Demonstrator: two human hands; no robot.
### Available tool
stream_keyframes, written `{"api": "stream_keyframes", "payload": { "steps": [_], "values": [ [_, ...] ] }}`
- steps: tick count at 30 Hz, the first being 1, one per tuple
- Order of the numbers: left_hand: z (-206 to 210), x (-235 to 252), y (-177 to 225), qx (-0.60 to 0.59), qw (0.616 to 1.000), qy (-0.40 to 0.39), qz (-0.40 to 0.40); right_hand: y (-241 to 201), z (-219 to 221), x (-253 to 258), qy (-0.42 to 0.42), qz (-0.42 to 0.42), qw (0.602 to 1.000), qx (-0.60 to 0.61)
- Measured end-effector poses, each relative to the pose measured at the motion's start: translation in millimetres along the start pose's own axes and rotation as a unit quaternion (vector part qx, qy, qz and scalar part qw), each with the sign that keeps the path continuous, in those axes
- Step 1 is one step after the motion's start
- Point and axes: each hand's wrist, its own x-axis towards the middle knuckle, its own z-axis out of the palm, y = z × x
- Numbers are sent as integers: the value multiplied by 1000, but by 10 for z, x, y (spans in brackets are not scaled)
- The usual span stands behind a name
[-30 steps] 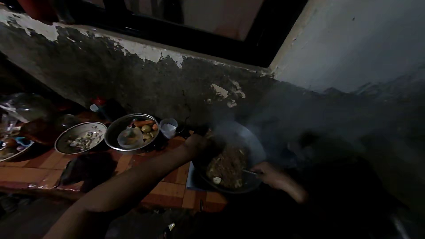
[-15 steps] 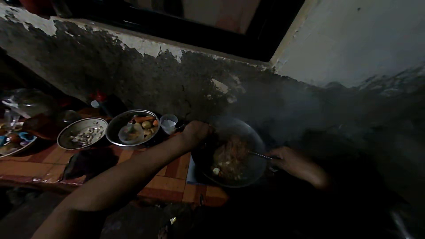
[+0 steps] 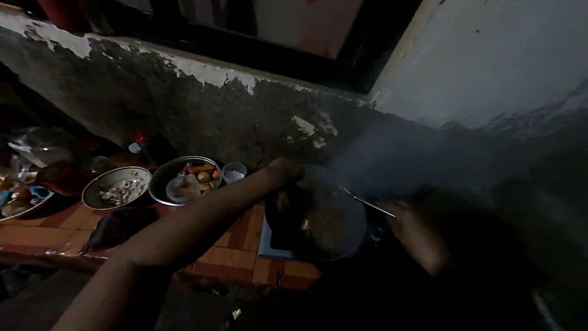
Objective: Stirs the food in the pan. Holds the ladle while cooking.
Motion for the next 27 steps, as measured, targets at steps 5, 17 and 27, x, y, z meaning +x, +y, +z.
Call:
{"api": "stream_keyframes", "payload": {
  "steps": [5,17,27],
  "values": [
    [-74,226,-29,-34,999,-8,-6,-131,386,-139,160,-40,985,60],
    [-302,267,-16,-10,999,32,-14,-296,397,-171,99,-41,992,69],
    [-373,18,10,-2,996,83,-27,-345,272,-270,15,45,998,28]
  ]
}}
